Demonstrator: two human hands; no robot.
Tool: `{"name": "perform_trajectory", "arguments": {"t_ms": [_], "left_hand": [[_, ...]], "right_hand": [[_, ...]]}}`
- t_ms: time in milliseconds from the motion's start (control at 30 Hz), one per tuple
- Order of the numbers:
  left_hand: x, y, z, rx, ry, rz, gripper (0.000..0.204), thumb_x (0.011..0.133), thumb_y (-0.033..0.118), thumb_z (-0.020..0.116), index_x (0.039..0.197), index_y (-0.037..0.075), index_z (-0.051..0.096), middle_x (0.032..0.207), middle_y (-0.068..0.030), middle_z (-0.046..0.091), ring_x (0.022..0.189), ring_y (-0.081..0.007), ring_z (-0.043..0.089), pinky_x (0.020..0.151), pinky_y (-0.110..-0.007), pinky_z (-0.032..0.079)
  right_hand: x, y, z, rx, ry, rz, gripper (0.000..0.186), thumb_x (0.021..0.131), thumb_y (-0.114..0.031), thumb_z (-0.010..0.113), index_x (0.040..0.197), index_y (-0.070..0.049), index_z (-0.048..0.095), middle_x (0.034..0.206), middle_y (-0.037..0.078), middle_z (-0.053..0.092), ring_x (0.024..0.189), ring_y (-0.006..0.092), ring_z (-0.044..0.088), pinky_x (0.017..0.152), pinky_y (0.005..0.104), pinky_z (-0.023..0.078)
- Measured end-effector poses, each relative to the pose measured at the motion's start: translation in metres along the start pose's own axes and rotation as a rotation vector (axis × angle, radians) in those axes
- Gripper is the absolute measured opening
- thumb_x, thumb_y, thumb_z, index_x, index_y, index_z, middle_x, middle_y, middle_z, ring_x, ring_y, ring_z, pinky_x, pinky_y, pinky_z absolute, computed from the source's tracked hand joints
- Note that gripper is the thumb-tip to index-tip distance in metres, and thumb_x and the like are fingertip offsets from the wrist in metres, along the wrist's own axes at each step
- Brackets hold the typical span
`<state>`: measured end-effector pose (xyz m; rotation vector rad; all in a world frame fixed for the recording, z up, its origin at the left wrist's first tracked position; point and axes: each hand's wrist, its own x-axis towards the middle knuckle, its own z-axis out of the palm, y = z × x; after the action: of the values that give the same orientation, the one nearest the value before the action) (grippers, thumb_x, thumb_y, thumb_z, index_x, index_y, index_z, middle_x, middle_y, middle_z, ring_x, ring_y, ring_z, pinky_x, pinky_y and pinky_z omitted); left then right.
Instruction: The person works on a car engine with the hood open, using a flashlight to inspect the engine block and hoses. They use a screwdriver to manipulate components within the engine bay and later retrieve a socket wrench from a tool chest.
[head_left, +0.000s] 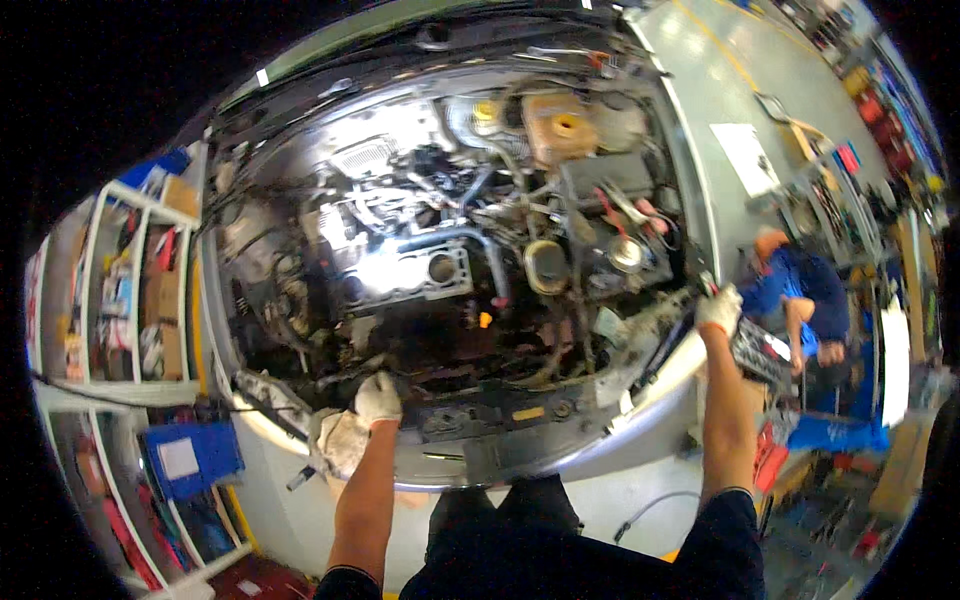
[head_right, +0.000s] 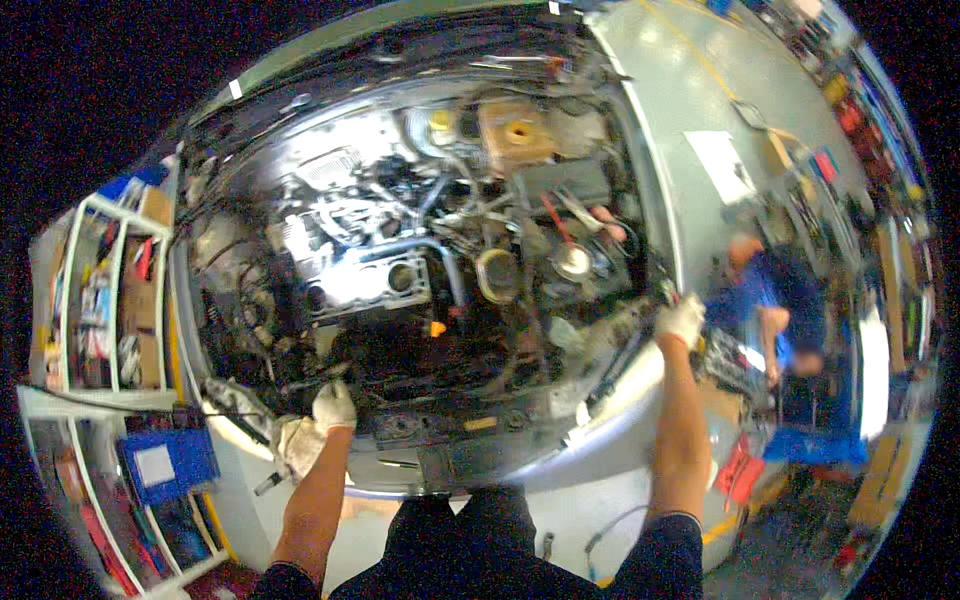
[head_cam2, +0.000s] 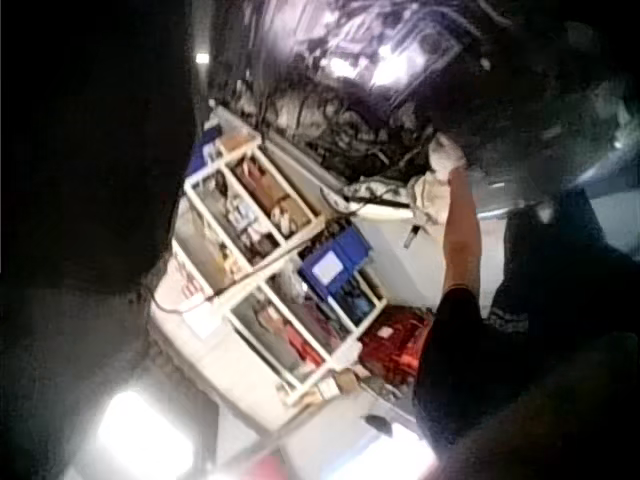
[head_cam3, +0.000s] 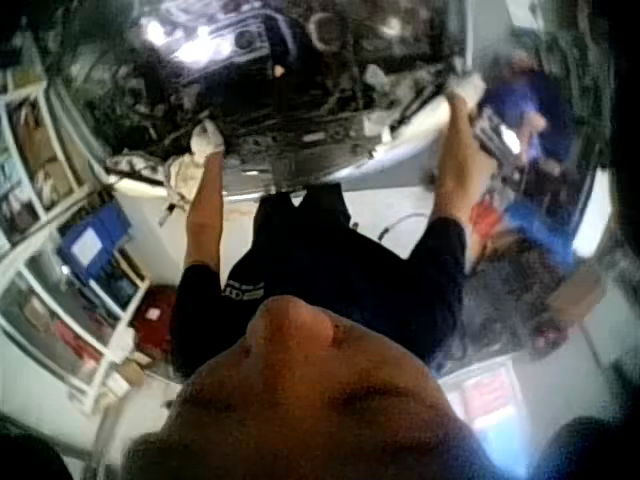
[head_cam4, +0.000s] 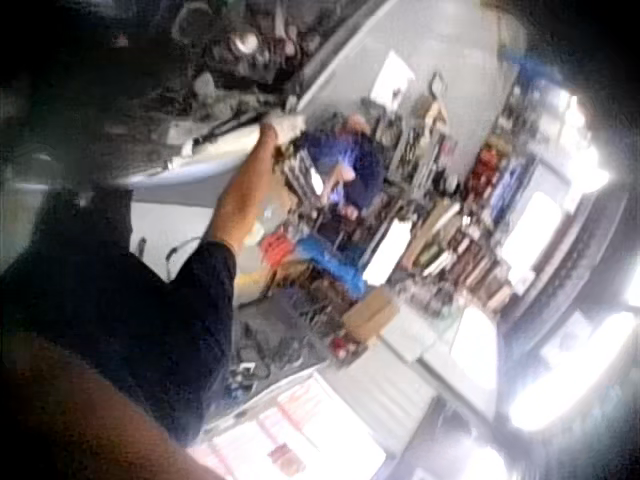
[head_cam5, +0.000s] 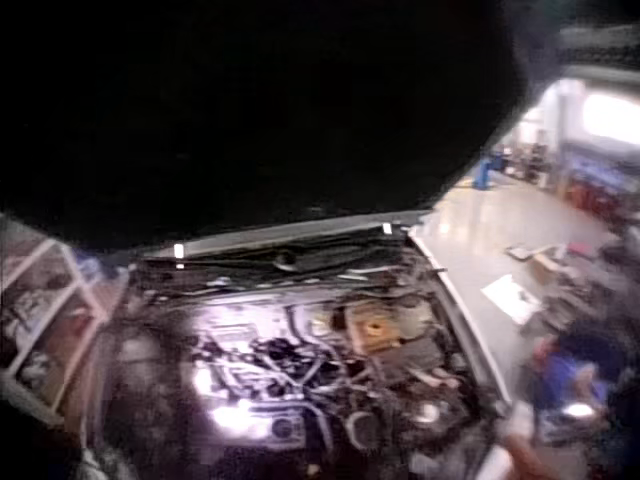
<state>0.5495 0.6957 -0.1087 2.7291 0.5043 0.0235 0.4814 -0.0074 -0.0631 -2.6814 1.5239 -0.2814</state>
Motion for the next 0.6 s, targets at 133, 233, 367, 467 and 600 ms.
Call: {"name": "perform_trajectory", "arguments": {"t_ms": [133,233,367,467,600], "left_hand": [[-0.005,-0.006,-0.017,-0.051,-0.028,-0.043,0.045,0.100,0.039,0.057,0.083,0.001,0.075,0.090,-0.0240,0.073,0.085,-0.0462,0.069,0.079,-0.055,0.054],[-0.003,0.008,-0.009,-0.071,-0.057,0.010,0.044,0.100,0.041,0.058,0.089,0.002,0.077,0.095,-0.0234,0.074,0.091,-0.0454,0.069,0.083,-0.053,0.054],[0.009,-0.012,-0.020,-0.144,-0.137,-0.139,0.044,0.097,0.042,0.061,0.106,0.001,0.077,0.106,-0.0242,0.075,0.104,-0.0449,0.069,0.093,-0.051,0.054],[0.038,0.002,-0.019,-0.296,-0.296,-0.168,0.045,0.096,0.039,0.063,0.114,0.001,0.077,0.113,-0.0250,0.074,0.110,-0.0446,0.069,0.097,-0.050,0.053],[0.118,0.033,0.006,-0.373,-0.421,-0.065,0.044,0.096,0.038,0.061,0.114,0.000,0.076,0.118,-0.0243,0.073,0.115,-0.0434,0.066,0.100,-0.049,0.051]], "right_hand": [[-0.025,-0.037,-0.039,-0.021,-0.209,0.073,0.042,0.090,-0.028,0.074,0.123,-0.005,0.063,0.128,0.027,0.068,0.123,0.0394,0.066,0.101,0.0496,0.053],[-0.019,0.037,-0.016,0.166,0.142,-0.037,0.045,0.098,-0.032,0.068,0.129,0.000,0.061,0.125,0.025,0.070,0.108,0.0368,0.070,0.091,0.0480,0.055],[-0.140,0.012,-0.046,1.098,-0.101,0.103,0.032,0.105,-0.034,0.064,0.110,-0.002,0.060,0.090,0.009,0.065,0.067,0.0169,0.057,0.060,0.0325,0.047],[-0.246,-0.084,-0.115,1.244,-0.500,0.199,0.032,0.105,-0.039,0.065,0.100,-0.009,0.056,0.069,0.000,0.054,0.057,0.0103,0.052,0.052,0.0280,0.043],[-0.311,-0.183,-0.089,1.277,-1.142,0.320,0.029,0.102,-0.033,0.064,0.107,-0.005,0.068,0.095,0.006,0.069,0.078,0.0190,0.066,0.064,0.0352,0.053]]}}
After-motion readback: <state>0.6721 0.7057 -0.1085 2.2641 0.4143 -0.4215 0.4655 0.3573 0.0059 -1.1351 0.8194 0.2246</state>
